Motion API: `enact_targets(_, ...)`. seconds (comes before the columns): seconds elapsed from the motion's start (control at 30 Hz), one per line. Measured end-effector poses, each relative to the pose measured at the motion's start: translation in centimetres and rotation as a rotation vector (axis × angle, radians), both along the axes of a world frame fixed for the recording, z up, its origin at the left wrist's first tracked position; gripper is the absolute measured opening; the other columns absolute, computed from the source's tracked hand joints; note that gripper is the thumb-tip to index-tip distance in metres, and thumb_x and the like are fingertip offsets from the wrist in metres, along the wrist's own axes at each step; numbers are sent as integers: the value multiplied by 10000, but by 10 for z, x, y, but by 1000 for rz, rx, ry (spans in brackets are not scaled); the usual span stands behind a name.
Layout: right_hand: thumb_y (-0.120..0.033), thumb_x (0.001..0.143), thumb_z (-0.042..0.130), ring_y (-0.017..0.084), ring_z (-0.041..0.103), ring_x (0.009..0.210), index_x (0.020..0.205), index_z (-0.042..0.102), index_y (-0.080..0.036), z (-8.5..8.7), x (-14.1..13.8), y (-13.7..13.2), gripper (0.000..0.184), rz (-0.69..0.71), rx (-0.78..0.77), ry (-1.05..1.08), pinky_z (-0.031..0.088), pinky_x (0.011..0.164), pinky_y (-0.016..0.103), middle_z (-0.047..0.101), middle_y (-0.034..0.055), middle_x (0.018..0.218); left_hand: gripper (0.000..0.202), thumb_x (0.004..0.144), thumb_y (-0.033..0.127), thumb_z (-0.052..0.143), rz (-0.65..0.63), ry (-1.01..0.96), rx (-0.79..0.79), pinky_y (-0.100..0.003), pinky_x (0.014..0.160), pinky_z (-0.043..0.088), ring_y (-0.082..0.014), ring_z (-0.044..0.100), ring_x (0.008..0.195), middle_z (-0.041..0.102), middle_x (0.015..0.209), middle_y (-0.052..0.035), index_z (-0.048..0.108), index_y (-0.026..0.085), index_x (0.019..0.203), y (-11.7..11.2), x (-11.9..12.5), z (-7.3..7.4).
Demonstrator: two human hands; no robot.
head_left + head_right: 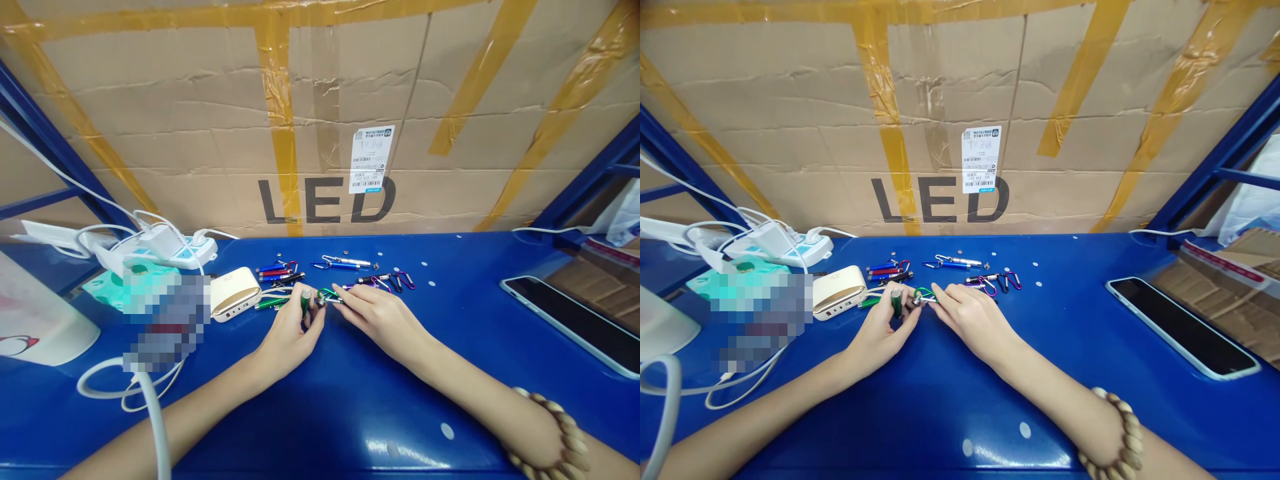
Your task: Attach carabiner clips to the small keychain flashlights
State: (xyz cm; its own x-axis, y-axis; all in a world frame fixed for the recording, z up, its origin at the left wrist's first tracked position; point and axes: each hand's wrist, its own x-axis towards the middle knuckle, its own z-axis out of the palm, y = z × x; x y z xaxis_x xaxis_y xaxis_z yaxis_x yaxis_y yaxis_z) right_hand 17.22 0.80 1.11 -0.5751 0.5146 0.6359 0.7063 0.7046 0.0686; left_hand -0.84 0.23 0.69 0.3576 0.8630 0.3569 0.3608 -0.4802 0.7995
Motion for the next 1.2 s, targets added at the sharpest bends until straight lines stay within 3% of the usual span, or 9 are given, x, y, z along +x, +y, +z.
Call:
enact_targets(0.3,-237,943,373,163,617,672,1062,631,-70,0,1,-1,330,67,-104,155,544,610,282,640,88,772,160,863,289,469,34,-86,-175,-268,663,434,-118,537,724,524,872,4,327,223,833,-1,0,4)
enact_targets(0.53,-186,911,449,163,639,719,1052,640,-73,-2,1,2,263,125,-138,231,550,670,268,662,97,830,201,869,309,481,-2,-111,-250,-274,643,454,-162,606,789,577,799,7,301,231,824,4,-1,-6)
enact_targets(0.83,-194,903,477,150,630,752,1063,641,-131,-2,2,1,238,134,-164,247,543,684,268,664,75,873,189,854,256,496,26,-201,-253,-242,603,455,-132,605,759,581,912,-15,314,222,817,5,1,-2)
enact_targets(1.2,-258,914,462,162,637,740,1118,593,-85,0,-1,-1,298,167,-211,198,543,667,275,663,94,863,179,893,235,399,32,-70,-67,-247,594,414,-110,495,610,490,717,37,291,226,751,2,-3,-1)
